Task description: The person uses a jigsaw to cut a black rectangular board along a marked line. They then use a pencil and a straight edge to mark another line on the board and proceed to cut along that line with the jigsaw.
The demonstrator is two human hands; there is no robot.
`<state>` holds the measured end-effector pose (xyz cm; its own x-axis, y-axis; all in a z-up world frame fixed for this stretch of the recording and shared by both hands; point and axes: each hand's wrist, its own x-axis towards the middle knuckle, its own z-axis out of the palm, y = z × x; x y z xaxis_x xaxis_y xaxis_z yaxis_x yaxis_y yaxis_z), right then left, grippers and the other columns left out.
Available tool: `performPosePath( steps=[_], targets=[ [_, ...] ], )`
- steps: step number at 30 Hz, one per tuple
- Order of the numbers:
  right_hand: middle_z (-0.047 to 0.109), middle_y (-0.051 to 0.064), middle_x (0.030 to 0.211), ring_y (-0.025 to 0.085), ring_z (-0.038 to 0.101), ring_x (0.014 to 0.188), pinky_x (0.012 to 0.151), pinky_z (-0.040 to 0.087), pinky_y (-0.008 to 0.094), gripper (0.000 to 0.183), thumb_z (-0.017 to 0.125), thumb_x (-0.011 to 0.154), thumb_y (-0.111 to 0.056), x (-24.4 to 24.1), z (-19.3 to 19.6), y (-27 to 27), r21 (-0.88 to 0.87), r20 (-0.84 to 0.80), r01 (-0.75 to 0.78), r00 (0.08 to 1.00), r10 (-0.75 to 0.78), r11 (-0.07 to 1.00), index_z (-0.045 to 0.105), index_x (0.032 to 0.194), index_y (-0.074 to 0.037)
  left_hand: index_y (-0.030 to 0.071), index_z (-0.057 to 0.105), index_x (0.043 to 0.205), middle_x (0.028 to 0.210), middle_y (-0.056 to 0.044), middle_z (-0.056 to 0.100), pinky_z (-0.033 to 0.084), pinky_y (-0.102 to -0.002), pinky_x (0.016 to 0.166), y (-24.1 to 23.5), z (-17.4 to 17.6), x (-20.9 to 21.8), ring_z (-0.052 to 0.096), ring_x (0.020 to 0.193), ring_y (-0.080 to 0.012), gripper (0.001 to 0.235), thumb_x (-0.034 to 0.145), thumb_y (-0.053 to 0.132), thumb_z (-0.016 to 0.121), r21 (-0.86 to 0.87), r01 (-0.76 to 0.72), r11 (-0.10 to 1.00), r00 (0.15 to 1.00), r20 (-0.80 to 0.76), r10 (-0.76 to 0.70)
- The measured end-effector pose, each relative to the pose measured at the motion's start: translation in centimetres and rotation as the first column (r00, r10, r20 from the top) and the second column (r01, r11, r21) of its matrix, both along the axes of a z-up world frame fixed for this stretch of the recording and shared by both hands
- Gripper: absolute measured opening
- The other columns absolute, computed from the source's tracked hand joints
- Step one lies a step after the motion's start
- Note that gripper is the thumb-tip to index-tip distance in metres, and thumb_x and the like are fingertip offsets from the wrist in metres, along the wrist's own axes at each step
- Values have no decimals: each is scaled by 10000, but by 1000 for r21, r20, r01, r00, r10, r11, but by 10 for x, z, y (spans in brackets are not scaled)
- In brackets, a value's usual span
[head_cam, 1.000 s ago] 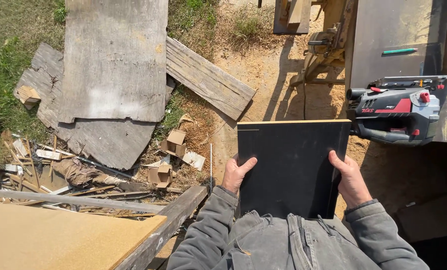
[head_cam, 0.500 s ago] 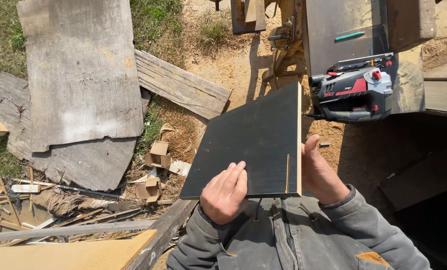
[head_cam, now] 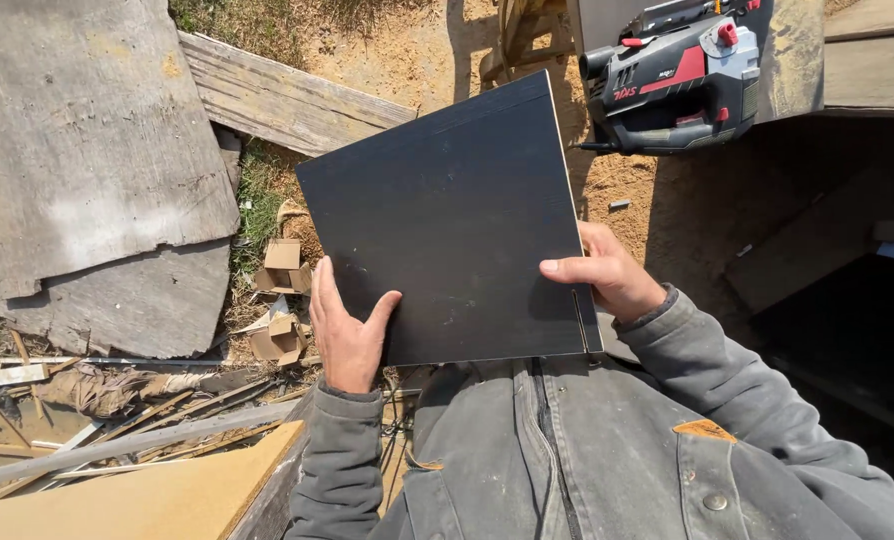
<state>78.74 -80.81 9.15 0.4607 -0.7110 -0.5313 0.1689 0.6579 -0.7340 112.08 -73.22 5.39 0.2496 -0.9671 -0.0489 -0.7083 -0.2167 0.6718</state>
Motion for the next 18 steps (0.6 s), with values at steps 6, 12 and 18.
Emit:
performPosePath(
  steps=[6, 12, 18],
  targets=[
    [715, 107, 1141, 154, 669, 1007, 881, 531, 284, 503, 726, 865, -180, -10, -10, 4, -82, 56, -102, 993, 107, 991, 635, 1288, 77, -28, 529, 1434, 1428, -174, 597, 489, -457, 1084, -16, -17, 37, 596, 1277, -291, 670, 949, 384, 737, 439, -178, 880, -135, -897, 421],
    [708, 79, 1070, 130, 653, 929, 802, 532, 294, 431, 659, 997, -255, -26, -36, -4, -8, 61, -72, 995, 73, 997, 647, 1274, 75, 39, 599, 1355, 1290, -149, 668, 569, -463, 942, 2, -41, 28, 670, 1121, -291, 484, 962, 282, 745, 439, -173, 882, -237, -888, 395],
    [749, 52, 1096, 107, 719, 967, 805, 580, 247, 394, 597, 1025, -281, -56, -26, -75, -364, -424, 8, 889, -173, 931, 643, 1319, -22, -3, 652, 1187, 1172, -178, 710, 632, -477, 858, -27, -9, 12, 737, 986, -302, 382, 957, 281, 761, 373, -363, 854, -131, -928, 349]
  ],
)
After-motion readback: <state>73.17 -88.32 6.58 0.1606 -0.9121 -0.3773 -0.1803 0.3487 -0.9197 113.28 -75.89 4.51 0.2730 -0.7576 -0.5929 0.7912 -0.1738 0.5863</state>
